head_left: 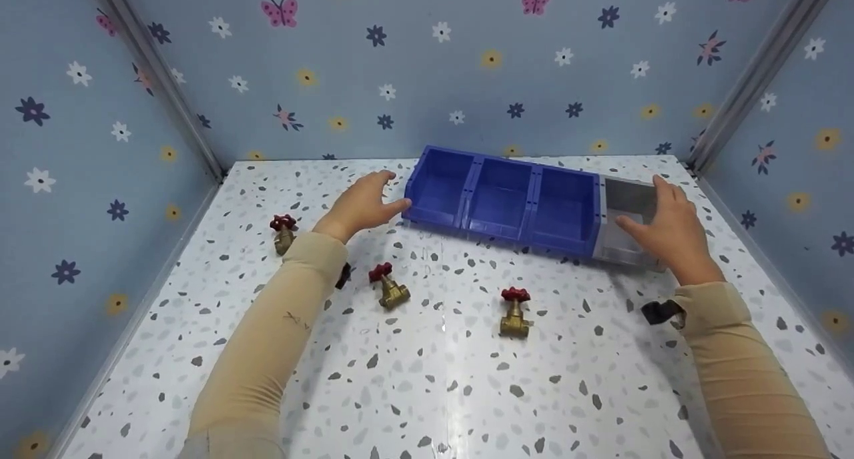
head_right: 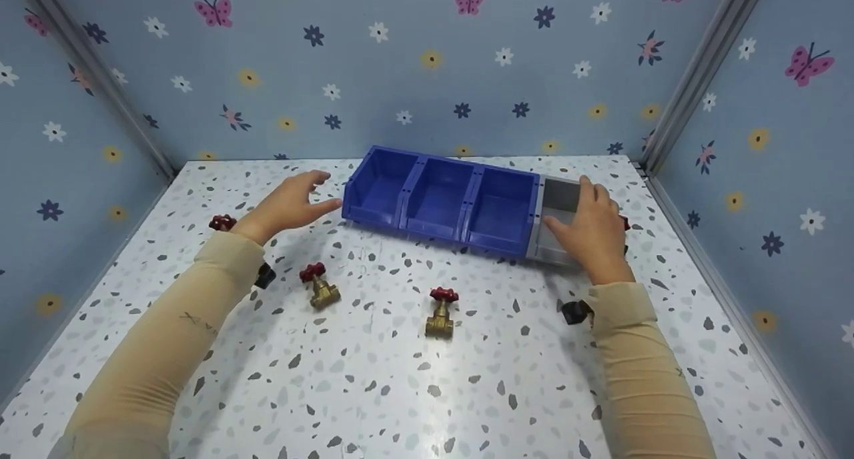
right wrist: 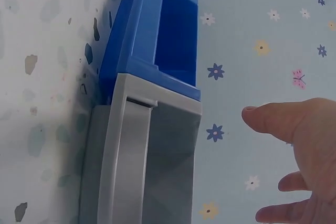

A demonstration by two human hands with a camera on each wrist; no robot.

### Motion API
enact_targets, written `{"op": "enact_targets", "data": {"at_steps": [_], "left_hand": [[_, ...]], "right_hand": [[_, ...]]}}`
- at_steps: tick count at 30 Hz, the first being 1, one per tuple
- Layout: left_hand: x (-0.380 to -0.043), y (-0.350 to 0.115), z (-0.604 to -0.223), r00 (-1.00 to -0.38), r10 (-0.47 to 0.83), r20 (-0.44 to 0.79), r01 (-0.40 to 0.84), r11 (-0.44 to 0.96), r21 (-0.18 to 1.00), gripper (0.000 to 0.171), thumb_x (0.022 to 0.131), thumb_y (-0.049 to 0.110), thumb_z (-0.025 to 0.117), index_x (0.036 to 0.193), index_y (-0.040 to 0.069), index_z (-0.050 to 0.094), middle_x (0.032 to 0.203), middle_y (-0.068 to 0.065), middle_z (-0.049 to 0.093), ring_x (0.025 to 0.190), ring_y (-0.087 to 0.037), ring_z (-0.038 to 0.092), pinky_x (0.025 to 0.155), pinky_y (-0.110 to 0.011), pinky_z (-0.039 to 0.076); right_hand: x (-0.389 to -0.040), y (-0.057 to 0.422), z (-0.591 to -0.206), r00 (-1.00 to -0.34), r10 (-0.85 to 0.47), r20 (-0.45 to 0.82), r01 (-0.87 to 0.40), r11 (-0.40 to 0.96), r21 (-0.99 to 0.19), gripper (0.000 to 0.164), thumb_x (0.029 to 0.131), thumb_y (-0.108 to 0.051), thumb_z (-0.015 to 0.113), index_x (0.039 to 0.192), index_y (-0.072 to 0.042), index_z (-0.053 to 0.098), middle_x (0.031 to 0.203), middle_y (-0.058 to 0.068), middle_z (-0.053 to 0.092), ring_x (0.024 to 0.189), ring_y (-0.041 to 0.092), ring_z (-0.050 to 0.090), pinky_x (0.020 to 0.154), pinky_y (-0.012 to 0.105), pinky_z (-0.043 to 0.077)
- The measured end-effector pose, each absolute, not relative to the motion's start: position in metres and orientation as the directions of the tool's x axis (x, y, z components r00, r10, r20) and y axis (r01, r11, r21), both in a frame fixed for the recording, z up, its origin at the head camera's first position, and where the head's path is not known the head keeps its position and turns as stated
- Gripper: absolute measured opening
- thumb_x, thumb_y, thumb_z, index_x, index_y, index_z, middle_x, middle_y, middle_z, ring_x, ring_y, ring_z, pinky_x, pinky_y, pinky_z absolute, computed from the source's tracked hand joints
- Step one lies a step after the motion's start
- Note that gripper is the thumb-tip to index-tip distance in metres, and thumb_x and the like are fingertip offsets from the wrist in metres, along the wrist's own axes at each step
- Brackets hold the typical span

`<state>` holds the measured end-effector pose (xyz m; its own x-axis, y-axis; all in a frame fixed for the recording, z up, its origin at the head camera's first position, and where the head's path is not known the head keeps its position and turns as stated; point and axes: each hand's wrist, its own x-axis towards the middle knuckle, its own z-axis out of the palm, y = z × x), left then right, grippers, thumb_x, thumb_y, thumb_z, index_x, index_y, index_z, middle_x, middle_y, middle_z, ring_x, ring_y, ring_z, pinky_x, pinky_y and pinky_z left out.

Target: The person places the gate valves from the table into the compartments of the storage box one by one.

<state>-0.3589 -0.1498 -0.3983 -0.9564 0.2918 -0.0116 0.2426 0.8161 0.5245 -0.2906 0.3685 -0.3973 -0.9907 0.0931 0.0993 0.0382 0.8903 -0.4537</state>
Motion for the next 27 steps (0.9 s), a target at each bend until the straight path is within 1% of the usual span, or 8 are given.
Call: {"op": "enact_targets", "data": {"at_steps": [7,10,12,19,23,27], "left_hand": [[-0.367,-0.148,-0.404,-0.961,0.272,-0.042,0.192,0.771,0.607,0.075,0.108,0.045,0.064,0.166,0.004,0.039,0.166,-0.023,0.047,0.149,-0.041,0.051,0.125,-0.058,0.042],[-0.371,-0.148,-0.406,-0.965,0.259,-0.044,0.173,0.752,0.635,0.073,0.108,0.041,0.064,0.165,0.003,0.040,0.164,-0.025,0.049,0.149,-0.042,0.052,0.124,-0.058,0.043],[-0.374,-0.148,-0.407,-0.966,0.254,-0.045,0.164,0.740,0.652,0.071,0.108,0.039,0.064,0.164,0.002,0.040,0.163,-0.025,0.050,0.150,-0.041,0.050,0.124,-0.057,0.043],[-0.378,-0.144,-0.408,-0.969,0.240,-0.064,0.122,0.684,0.719,0.068,0.109,0.040,0.063,0.161,0.002,0.043,0.160,-0.024,0.052,0.146,-0.040,0.054,0.121,-0.056,0.047],[-0.381,-0.141,-0.410,-0.971,0.229,-0.070,0.106,0.674,0.731,0.067,0.109,0.038,0.063,0.161,0.000,0.043,0.161,-0.025,0.052,0.147,-0.042,0.053,0.122,-0.057,0.046],[-0.384,-0.137,-0.415,-0.972,0.223,-0.070,0.103,0.678,0.728,0.067,0.109,0.037,0.062,0.161,-0.001,0.043,0.161,-0.025,0.051,0.148,-0.041,0.052,0.123,-0.056,0.045]], "right_hand": [[-0.291,0.376,-0.403,-0.990,0.115,0.080,0.060,0.862,-0.503,0.109,0.101,-0.044,0.075,0.173,-0.001,0.006,0.174,0.040,0.011,0.156,0.065,0.018,0.124,0.079,0.023],[-0.292,0.378,-0.405,-0.988,0.137,0.067,0.082,0.851,-0.518,0.109,0.101,-0.044,0.075,0.173,-0.001,0.006,0.174,0.040,0.012,0.156,0.065,0.018,0.125,0.079,0.023],[-0.293,0.380,-0.407,-0.987,0.151,0.060,0.097,0.846,-0.523,0.109,0.100,-0.043,0.075,0.173,0.000,0.007,0.173,0.041,0.014,0.155,0.065,0.021,0.124,0.078,0.025],[-0.297,0.388,-0.414,-0.983,0.177,0.052,0.122,0.835,-0.537,0.107,0.099,-0.042,0.076,0.171,0.005,0.012,0.166,0.046,0.024,0.150,0.066,0.030,0.123,0.077,0.029],[-0.298,0.391,-0.416,-0.980,0.192,0.053,0.132,0.824,-0.552,0.107,0.100,-0.040,0.076,0.170,0.008,0.011,0.167,0.046,0.023,0.151,0.066,0.029,0.124,0.077,0.028],[-0.297,0.392,-0.418,-0.977,0.212,0.023,0.162,0.810,-0.564,0.108,0.100,-0.041,0.074,0.170,0.009,0.008,0.169,0.045,0.020,0.154,0.064,0.026,0.126,0.075,0.026]]}}
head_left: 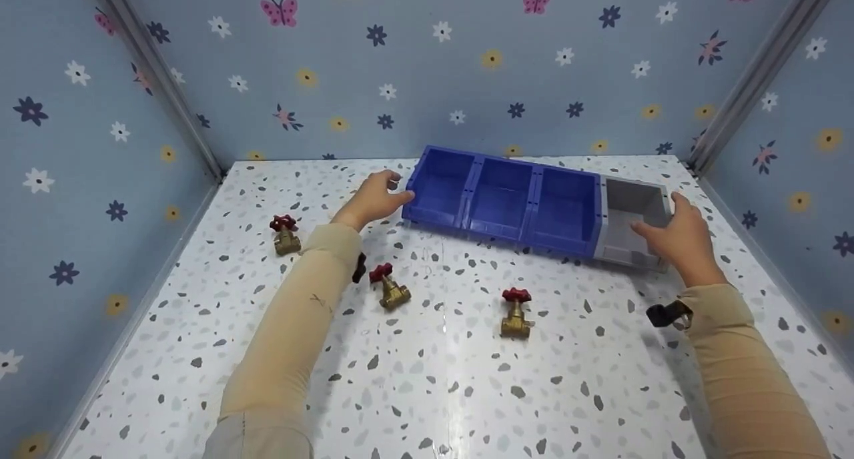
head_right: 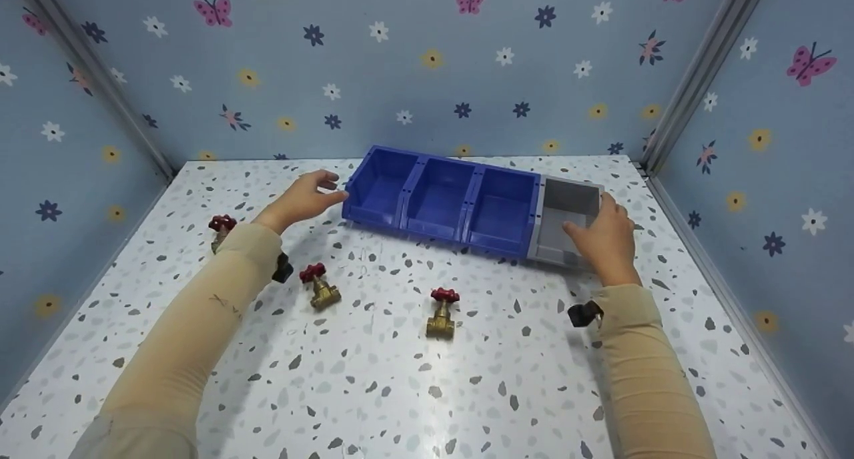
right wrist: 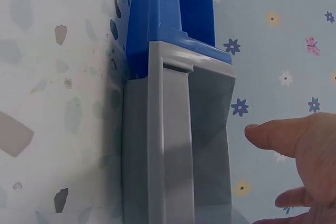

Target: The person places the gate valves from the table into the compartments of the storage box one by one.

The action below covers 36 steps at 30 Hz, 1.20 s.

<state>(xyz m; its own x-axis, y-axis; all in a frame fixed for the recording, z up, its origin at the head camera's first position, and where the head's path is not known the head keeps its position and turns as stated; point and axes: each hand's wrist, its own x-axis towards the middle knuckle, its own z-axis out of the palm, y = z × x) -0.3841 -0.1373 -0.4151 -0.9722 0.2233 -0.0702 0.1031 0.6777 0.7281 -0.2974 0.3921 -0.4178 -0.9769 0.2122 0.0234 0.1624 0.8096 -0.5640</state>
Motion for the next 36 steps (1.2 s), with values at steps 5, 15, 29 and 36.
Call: {"op": "enact_targets", "data": {"at_steps": [5,15,29,36], "left_hand": [[-0.384,-0.132,-0.420,-0.969,0.222,-0.103,0.079,0.681,0.728,0.070,0.109,0.037,0.062,0.163,-0.001,0.040,0.164,-0.025,0.047,0.150,-0.040,0.051,0.122,-0.054,0.047],[-0.390,-0.125,-0.420,-0.955,0.278,-0.101,0.121,0.680,0.723,0.078,0.108,0.034,0.063,0.166,-0.009,0.032,0.169,-0.029,0.041,0.158,-0.042,0.041,0.131,-0.053,0.035],[-0.388,-0.124,-0.420,-0.954,0.260,-0.147,0.051,0.626,0.778,0.073,0.108,0.033,0.065,0.162,-0.008,0.038,0.158,-0.029,0.054,0.141,-0.040,0.060,0.116,-0.053,0.053],[-0.389,-0.127,-0.421,-0.958,0.251,-0.141,0.055,0.641,0.766,0.068,0.107,0.029,0.066,0.160,-0.007,0.043,0.152,-0.028,0.058,0.133,-0.040,0.064,0.110,-0.053,0.056]], "right_hand": [[-0.297,0.395,-0.419,-0.975,0.223,-0.022,0.195,0.799,-0.569,0.109,0.102,-0.044,0.071,0.169,0.011,0.004,0.169,0.044,0.020,0.155,0.063,0.026,0.127,0.074,0.027],[-0.297,0.404,-0.424,-0.967,0.242,-0.079,0.242,0.779,-0.578,0.105,0.104,-0.044,0.065,0.167,0.014,0.004,0.166,0.046,0.026,0.152,0.063,0.033,0.125,0.072,0.032],[-0.300,0.407,-0.428,-0.962,0.255,-0.102,0.266,0.771,-0.579,0.075,0.101,-0.021,0.062,0.156,0.021,0.032,0.147,0.046,0.049,0.134,0.059,0.054,0.115,0.068,0.047],[-0.300,0.410,-0.432,-0.969,0.241,-0.049,0.224,0.781,-0.583,0.070,0.095,-0.007,0.053,0.156,0.020,0.036,0.143,0.045,0.053,0.130,0.057,0.056,0.113,0.069,0.048]]}}
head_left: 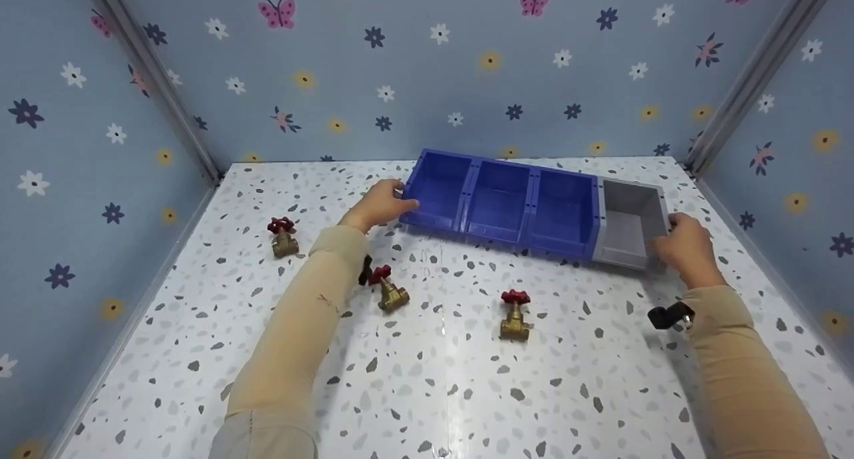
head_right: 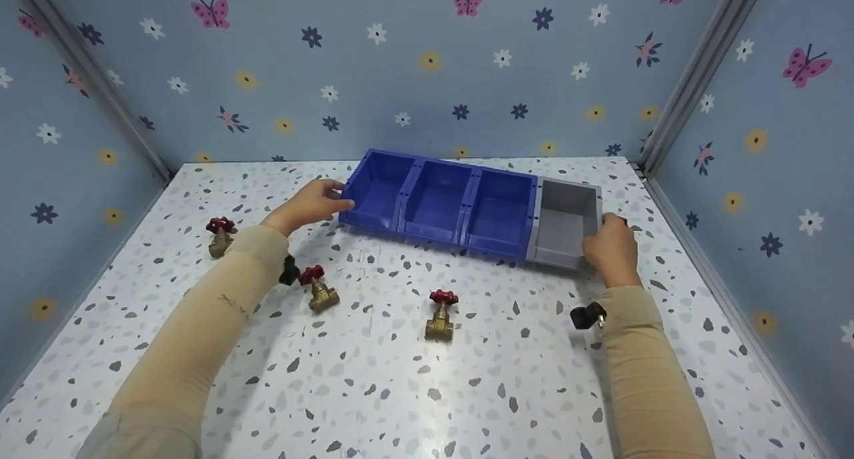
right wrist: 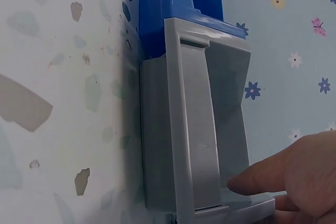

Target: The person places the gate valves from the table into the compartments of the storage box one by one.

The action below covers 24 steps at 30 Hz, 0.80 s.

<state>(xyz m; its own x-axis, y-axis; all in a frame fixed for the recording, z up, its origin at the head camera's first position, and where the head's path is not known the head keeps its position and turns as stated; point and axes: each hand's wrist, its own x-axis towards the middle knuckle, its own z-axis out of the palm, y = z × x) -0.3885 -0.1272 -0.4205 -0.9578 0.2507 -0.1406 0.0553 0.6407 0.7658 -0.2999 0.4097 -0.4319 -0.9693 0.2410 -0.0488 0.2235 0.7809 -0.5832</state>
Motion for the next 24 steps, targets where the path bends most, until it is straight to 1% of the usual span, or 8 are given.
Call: {"op": "enact_targets", "data": {"at_steps": [3,8,12,18,24], "left_hand": [[-0.389,-0.129,-0.421,-0.959,0.246,-0.138,0.059,0.654,0.754,0.068,0.107,0.028,0.065,0.160,-0.007,0.043,0.150,-0.028,0.060,0.128,-0.038,0.065,0.108,-0.052,0.057],[-0.390,-0.131,-0.421,-0.959,0.252,-0.133,0.071,0.663,0.746,0.062,0.107,0.027,0.065,0.155,-0.008,0.048,0.143,-0.027,0.064,0.118,-0.034,0.067,0.103,-0.049,0.058],[-0.389,-0.135,-0.421,-0.959,0.250,-0.133,0.072,0.670,0.739,0.060,0.107,0.027,0.065,0.153,-0.008,0.050,0.141,-0.027,0.064,0.120,-0.035,0.067,0.105,-0.051,0.058],[-0.387,-0.138,-0.420,-0.962,0.230,-0.146,0.049,0.675,0.737,0.061,0.107,0.027,0.065,0.154,-0.008,0.049,0.141,-0.026,0.065,0.126,-0.037,0.066,0.108,-0.051,0.057],[-0.386,-0.143,-0.424,-0.968,0.212,-0.135,0.042,0.667,0.744,0.056,0.105,0.021,0.066,0.148,-0.012,0.053,0.139,-0.029,0.066,0.123,-0.038,0.068,0.106,-0.050,0.059]], "right_hand": [[-0.300,0.410,-0.433,-0.969,0.244,-0.045,0.225,0.784,-0.578,0.070,0.092,-0.003,0.046,0.157,0.020,0.034,0.143,0.045,0.053,0.131,0.058,0.055,0.113,0.069,0.047],[-0.301,0.409,-0.433,-0.966,0.256,-0.041,0.231,0.779,-0.584,0.068,0.092,-0.002,0.045,0.156,0.019,0.037,0.142,0.044,0.054,0.130,0.056,0.056,0.111,0.068,0.049],[-0.303,0.408,-0.435,-0.967,0.252,-0.039,0.225,0.769,-0.598,0.065,0.093,-0.002,0.046,0.155,0.019,0.040,0.140,0.042,0.055,0.128,0.055,0.057,0.110,0.066,0.050],[-0.306,0.406,-0.434,-0.969,0.243,-0.047,0.223,0.773,-0.593,0.063,0.093,-0.003,0.045,0.153,0.018,0.042,0.139,0.042,0.055,0.128,0.055,0.057,0.112,0.068,0.048],[-0.310,0.401,-0.433,-0.971,0.234,-0.049,0.217,0.776,-0.593,0.064,0.094,-0.002,0.045,0.154,0.018,0.040,0.142,0.043,0.054,0.130,0.056,0.055,0.114,0.068,0.046]]}}
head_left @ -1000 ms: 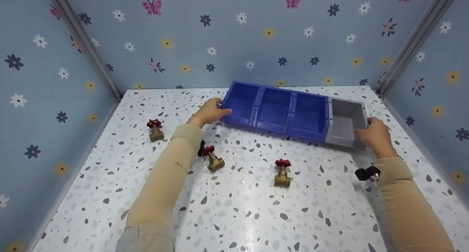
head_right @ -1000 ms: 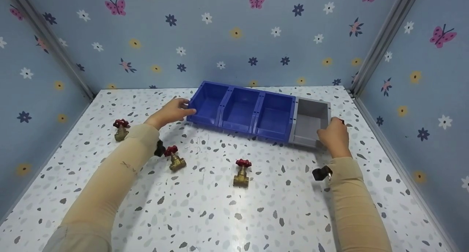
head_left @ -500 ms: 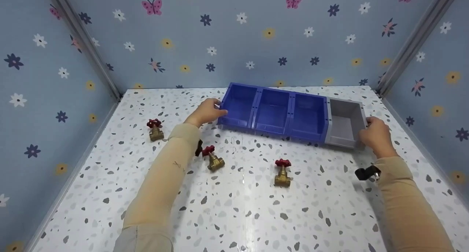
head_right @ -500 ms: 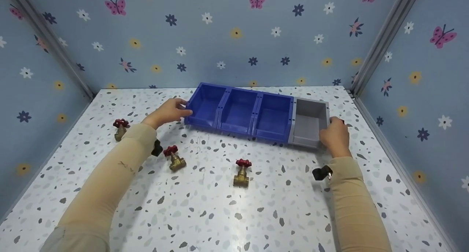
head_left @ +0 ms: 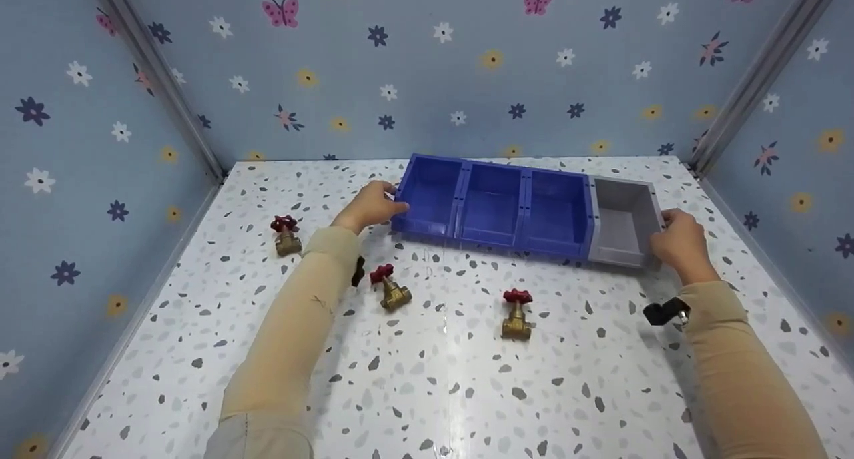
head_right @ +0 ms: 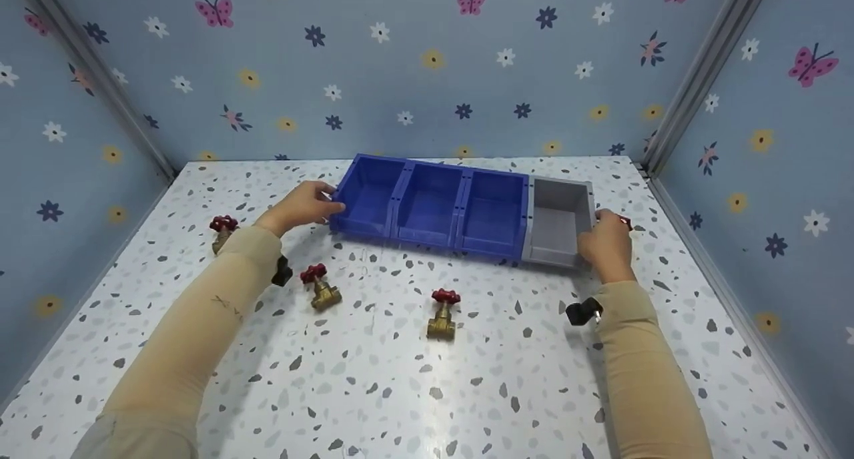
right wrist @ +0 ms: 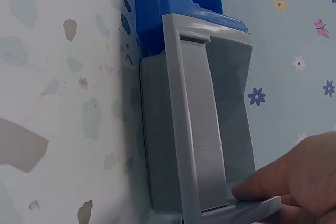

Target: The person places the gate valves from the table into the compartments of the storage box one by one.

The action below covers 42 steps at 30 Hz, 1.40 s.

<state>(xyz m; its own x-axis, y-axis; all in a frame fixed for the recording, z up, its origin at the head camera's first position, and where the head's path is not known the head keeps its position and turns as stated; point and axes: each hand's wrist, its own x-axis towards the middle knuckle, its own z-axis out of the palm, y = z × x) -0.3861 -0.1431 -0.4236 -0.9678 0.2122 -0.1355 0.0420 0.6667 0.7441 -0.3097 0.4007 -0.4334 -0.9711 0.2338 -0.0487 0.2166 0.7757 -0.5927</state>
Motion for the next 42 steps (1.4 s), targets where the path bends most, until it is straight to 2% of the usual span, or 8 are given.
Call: {"op": "enact_targets", "data": {"at_steps": [6,14,25,33,37,39,42], "left_hand": [[-0.387,-0.150,-0.428,-0.973,0.188,-0.134,0.026,0.667,0.745,0.058,0.104,0.019,0.068,0.151,-0.011,0.052,0.144,-0.030,0.064,0.124,-0.039,0.069,0.107,-0.050,0.059],[-0.387,-0.158,-0.431,-0.977,0.137,-0.165,-0.026,0.688,0.726,0.051,0.104,0.021,0.067,0.145,-0.008,0.059,0.132,-0.026,0.071,0.098,-0.026,0.067,0.094,-0.046,0.062],[-0.384,-0.167,-0.436,-0.989,0.089,-0.120,-0.026,0.688,0.725,0.046,0.101,0.017,0.068,0.137,-0.010,0.064,0.131,-0.027,0.072,0.092,-0.025,0.069,0.089,-0.045,0.064],[-0.377,-0.173,-0.440,-0.994,0.067,-0.087,-0.017,0.693,0.721,0.033,0.098,0.015,0.065,0.123,-0.006,0.067,0.109,-0.017,0.071,0.081,-0.019,0.061,0.074,-0.032,0.055],[-0.376,-0.176,-0.442,-0.996,0.057,-0.068,-0.009,0.694,0.720,0.026,0.097,0.013,0.063,0.115,-0.006,0.065,0.104,-0.015,0.065,0.089,-0.023,0.060,0.081,-0.036,0.055],[-0.376,-0.177,-0.443,-0.996,0.054,-0.067,-0.012,0.685,0.728,0.032,0.096,0.012,0.063,0.121,-0.007,0.063,0.111,-0.018,0.066,0.099,-0.027,0.063,0.091,-0.041,0.057],[-0.375,-0.180,-0.443,-0.995,0.056,-0.076,-0.019,0.666,0.746,0.049,0.095,0.010,0.061,0.140,-0.009,0.057,0.130,-0.027,0.067,0.120,-0.036,0.065,0.107,-0.049,0.056]], "right_hand": [[-0.314,0.396,-0.433,-0.977,0.210,-0.045,0.196,0.786,-0.586,0.065,0.093,-0.002,0.045,0.154,0.019,0.040,0.145,0.045,0.052,0.133,0.058,0.053,0.115,0.069,0.045],[-0.319,0.387,-0.432,-0.977,0.204,-0.067,0.205,0.793,-0.573,0.066,0.094,-0.001,0.045,0.156,0.018,0.037,0.150,0.044,0.048,0.139,0.058,0.051,0.118,0.069,0.044],[-0.328,0.379,-0.432,-0.984,0.157,-0.082,0.175,0.783,-0.597,0.064,0.095,0.002,0.045,0.157,0.016,0.037,0.149,0.044,0.050,0.137,0.057,0.053,0.116,0.069,0.046],[-0.332,0.376,-0.432,-0.986,0.134,-0.097,0.165,0.773,-0.612,0.066,0.095,0.001,0.048,0.159,0.014,0.037,0.147,0.042,0.053,0.134,0.054,0.055,0.115,0.067,0.048],[-0.334,0.373,-0.432,-0.989,0.124,-0.077,0.145,0.772,-0.619,0.069,0.092,0.001,0.050,0.159,0.013,0.039,0.148,0.041,0.054,0.134,0.053,0.055,0.116,0.066,0.046],[-0.336,0.371,-0.432,-0.990,0.119,-0.071,0.137,0.772,-0.621,0.069,0.091,0.002,0.050,0.159,0.013,0.039,0.147,0.041,0.054,0.134,0.053,0.055,0.116,0.066,0.046],[-0.338,0.368,-0.432,-0.992,0.106,-0.075,0.129,0.770,-0.625,0.069,0.092,0.002,0.051,0.159,0.013,0.039,0.148,0.042,0.053,0.135,0.053,0.054,0.117,0.066,0.046]]}}
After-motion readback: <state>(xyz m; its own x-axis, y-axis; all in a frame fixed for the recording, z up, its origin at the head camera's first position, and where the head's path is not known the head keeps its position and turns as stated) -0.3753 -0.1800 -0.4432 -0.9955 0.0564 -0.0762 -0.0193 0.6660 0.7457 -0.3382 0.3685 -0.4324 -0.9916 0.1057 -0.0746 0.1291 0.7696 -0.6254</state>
